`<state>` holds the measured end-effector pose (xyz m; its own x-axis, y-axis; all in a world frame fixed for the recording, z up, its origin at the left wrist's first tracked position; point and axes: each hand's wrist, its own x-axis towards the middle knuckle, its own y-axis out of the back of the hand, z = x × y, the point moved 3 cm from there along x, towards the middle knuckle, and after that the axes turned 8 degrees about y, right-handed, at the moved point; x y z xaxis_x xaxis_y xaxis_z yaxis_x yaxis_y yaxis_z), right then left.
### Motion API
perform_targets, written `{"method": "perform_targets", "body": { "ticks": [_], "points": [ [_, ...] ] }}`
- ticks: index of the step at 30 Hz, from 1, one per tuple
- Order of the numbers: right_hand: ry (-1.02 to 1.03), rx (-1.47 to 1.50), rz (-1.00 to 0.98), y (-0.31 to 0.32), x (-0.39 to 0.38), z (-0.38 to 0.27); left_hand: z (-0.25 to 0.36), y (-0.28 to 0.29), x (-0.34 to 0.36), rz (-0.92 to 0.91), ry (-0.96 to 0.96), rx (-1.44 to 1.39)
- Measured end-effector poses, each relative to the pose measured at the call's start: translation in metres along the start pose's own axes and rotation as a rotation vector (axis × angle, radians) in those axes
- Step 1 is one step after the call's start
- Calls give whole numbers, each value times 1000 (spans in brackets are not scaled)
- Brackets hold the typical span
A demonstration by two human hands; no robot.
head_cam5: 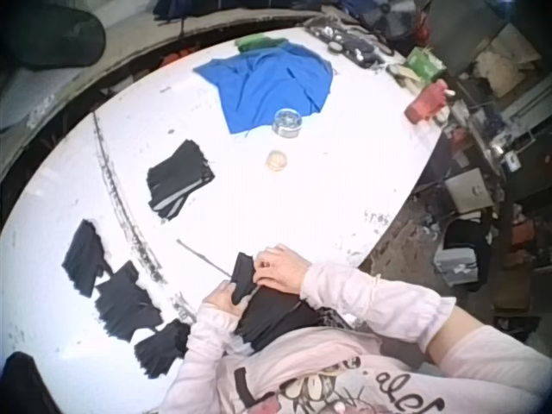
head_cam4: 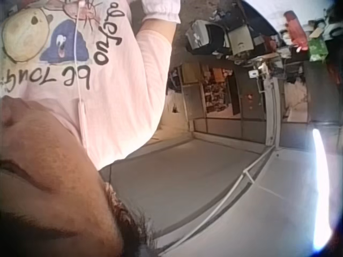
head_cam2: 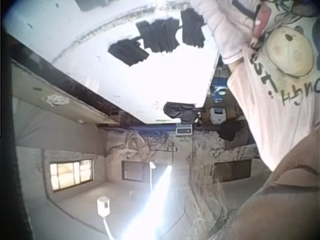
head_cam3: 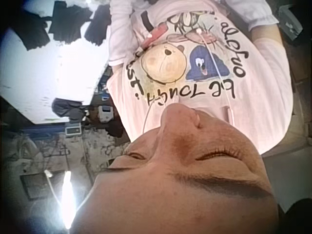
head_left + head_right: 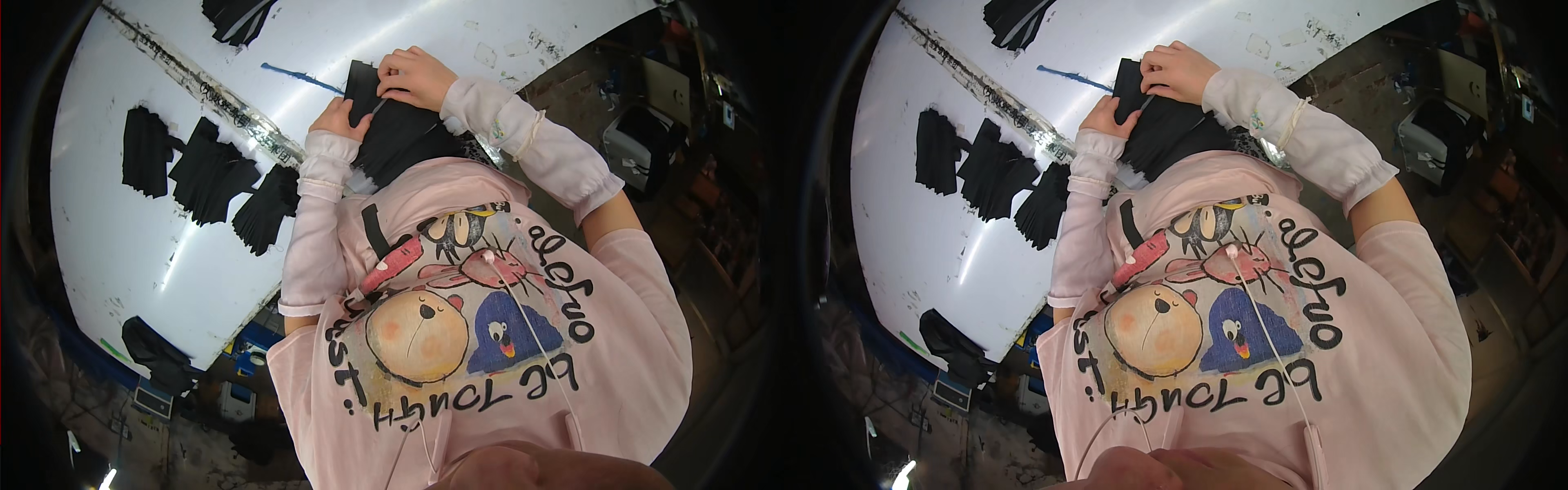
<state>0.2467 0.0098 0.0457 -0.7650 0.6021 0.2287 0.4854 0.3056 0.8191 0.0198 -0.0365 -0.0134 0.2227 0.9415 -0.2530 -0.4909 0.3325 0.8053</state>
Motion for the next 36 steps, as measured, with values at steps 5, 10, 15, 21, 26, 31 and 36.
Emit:
{"method": "perform_targets", "body": {
  "ticks": [5,10,15,21,26,31,36],
  "points": [
    [-7,25,-145,-3,-20,3,-7,-5,0,-1,157,-82],
    [36,-25,-167,-19,-13,9,-1,0,1,16,120,-85],
    [42,-2,-97,-19,3,10,20,11,1,-34,98,46],
    [73,103,-168,-4,-7,4,3,-2,2,53,162,-41],
    [117,62,-229,-10,-12,5,2,-3,1,39,159,-51],
    [98,-10,-59,-16,0,8,19,13,3,-73,97,31],
    [108,24,-30,-10,0,6,0,-5,6,-26,133,39]
  ]
}}
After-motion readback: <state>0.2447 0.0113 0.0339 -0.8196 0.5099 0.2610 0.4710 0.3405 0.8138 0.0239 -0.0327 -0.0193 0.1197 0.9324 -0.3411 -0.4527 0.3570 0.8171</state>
